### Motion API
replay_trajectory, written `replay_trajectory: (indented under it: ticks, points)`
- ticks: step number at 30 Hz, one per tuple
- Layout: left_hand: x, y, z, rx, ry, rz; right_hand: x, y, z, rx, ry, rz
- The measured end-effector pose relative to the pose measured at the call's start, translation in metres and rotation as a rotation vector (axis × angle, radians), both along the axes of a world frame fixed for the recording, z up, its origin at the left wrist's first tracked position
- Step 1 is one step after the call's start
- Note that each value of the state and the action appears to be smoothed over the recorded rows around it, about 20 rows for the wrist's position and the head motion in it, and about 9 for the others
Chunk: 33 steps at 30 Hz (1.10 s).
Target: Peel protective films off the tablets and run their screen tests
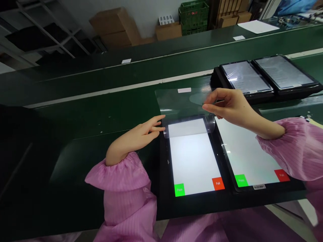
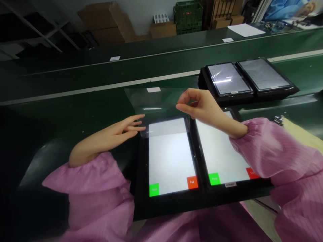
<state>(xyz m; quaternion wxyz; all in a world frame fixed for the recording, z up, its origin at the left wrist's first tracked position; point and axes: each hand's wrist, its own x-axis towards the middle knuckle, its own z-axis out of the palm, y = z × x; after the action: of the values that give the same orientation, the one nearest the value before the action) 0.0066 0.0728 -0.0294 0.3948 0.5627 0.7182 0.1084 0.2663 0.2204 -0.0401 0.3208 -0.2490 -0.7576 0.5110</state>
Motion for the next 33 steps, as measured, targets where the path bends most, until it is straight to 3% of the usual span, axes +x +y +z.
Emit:
replay_trajectory:
  ticks: [13, 23, 29, 33]
  points:
    - [-0.006, 0.001, -0.004, -0.001, 0.003, -0.032, 0.014, -0.023, -0.001, 0.012, -0.095, -0.035]
    - [0.001, 0.003, 0.001, 0.009, 0.044, -0.026, 0.036, -0.064, -0.013, 0.038, -0.220, 0.008]
    - [0.007, -0.001, 0.000, -0.005, 0.046, -0.033, 0.048, -0.085, -0.020, 0.086, -0.305, 0.122]
    - [0.022, -0.004, -0.002, -0.023, 0.188, -0.095, 0.066, -0.110, -0.020, 0.163, -0.476, 0.340]
